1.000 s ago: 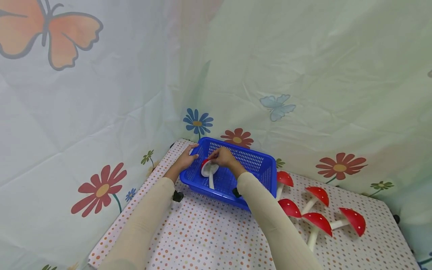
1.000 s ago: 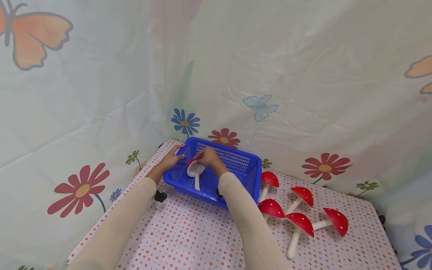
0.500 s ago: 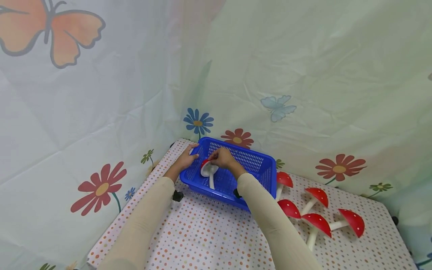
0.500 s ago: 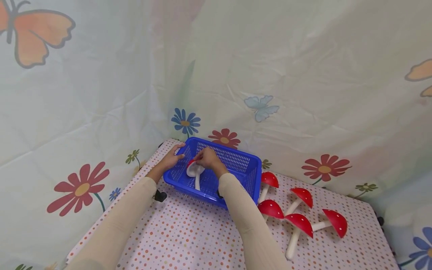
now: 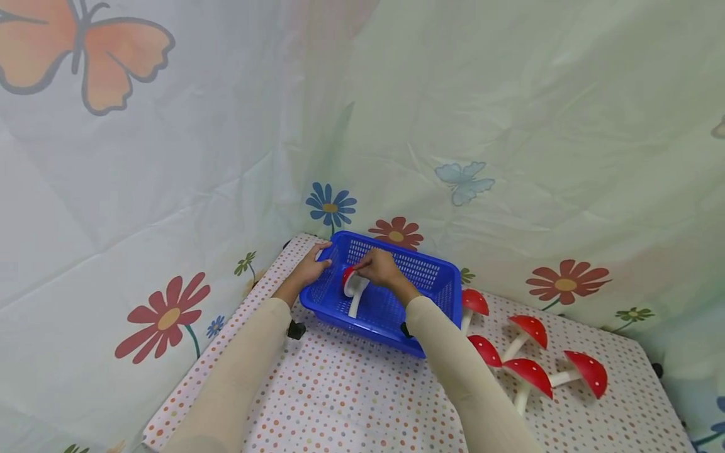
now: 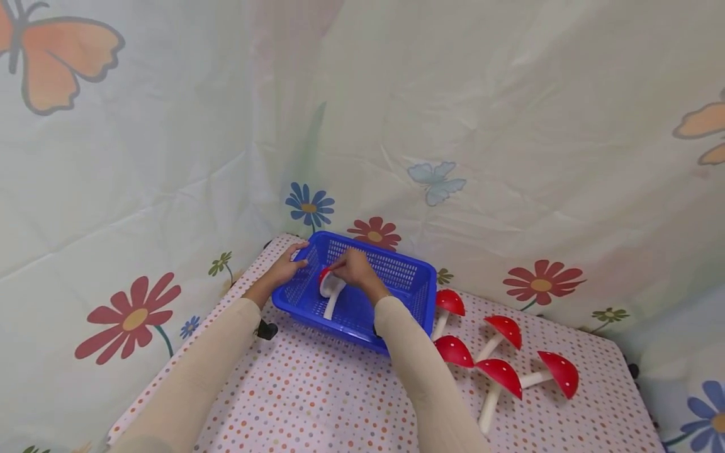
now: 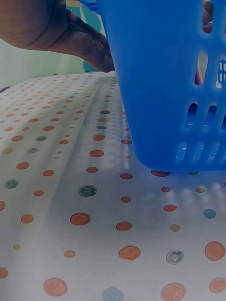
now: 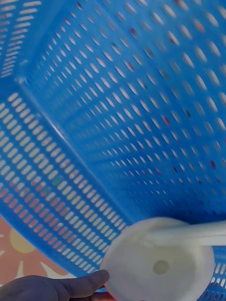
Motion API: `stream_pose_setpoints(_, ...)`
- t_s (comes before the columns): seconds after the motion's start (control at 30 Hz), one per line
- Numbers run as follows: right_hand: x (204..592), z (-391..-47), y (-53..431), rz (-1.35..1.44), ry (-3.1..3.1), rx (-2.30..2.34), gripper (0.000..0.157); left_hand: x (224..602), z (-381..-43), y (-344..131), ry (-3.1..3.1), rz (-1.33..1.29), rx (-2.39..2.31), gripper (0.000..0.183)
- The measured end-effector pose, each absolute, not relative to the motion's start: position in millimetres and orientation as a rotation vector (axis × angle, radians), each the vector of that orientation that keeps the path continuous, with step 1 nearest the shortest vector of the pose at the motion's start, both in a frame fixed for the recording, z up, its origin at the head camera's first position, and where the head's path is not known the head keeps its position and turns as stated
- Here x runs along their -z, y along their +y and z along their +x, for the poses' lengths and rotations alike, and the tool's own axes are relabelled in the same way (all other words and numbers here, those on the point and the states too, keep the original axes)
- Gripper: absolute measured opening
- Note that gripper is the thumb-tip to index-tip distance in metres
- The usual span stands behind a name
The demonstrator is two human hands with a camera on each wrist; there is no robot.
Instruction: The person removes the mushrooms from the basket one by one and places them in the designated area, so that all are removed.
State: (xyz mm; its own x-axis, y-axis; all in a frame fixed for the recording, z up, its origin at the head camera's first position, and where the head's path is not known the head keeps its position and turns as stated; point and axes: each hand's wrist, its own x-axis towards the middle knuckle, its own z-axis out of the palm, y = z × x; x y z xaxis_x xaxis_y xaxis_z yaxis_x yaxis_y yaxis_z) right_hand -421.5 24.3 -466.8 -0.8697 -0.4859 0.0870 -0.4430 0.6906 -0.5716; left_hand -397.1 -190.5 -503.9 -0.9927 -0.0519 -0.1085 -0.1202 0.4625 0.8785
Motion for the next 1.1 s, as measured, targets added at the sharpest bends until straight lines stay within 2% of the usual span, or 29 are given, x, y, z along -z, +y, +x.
stream_pose_setpoints(0.47,454.9,-413.9,48.0,-0.729,2.911,0.999,0.011,504.8,-398.5,-195.0,2.626,-0.136,-1.619,0.053)
stream_pose_setpoints(0.73,452.7,-411.1,64.9,-0.680,2.927,1.250,0.015,506.9,-399.4,-190.4,2.618,-0.128,-1.617,0.052)
stream_pose_setpoints(1.1,428.3,-382.6,112.3,-0.731,2.995,1.539,0.016,503.6,-402.7,-176.4,2.599,-0.062,-1.589,0.053)
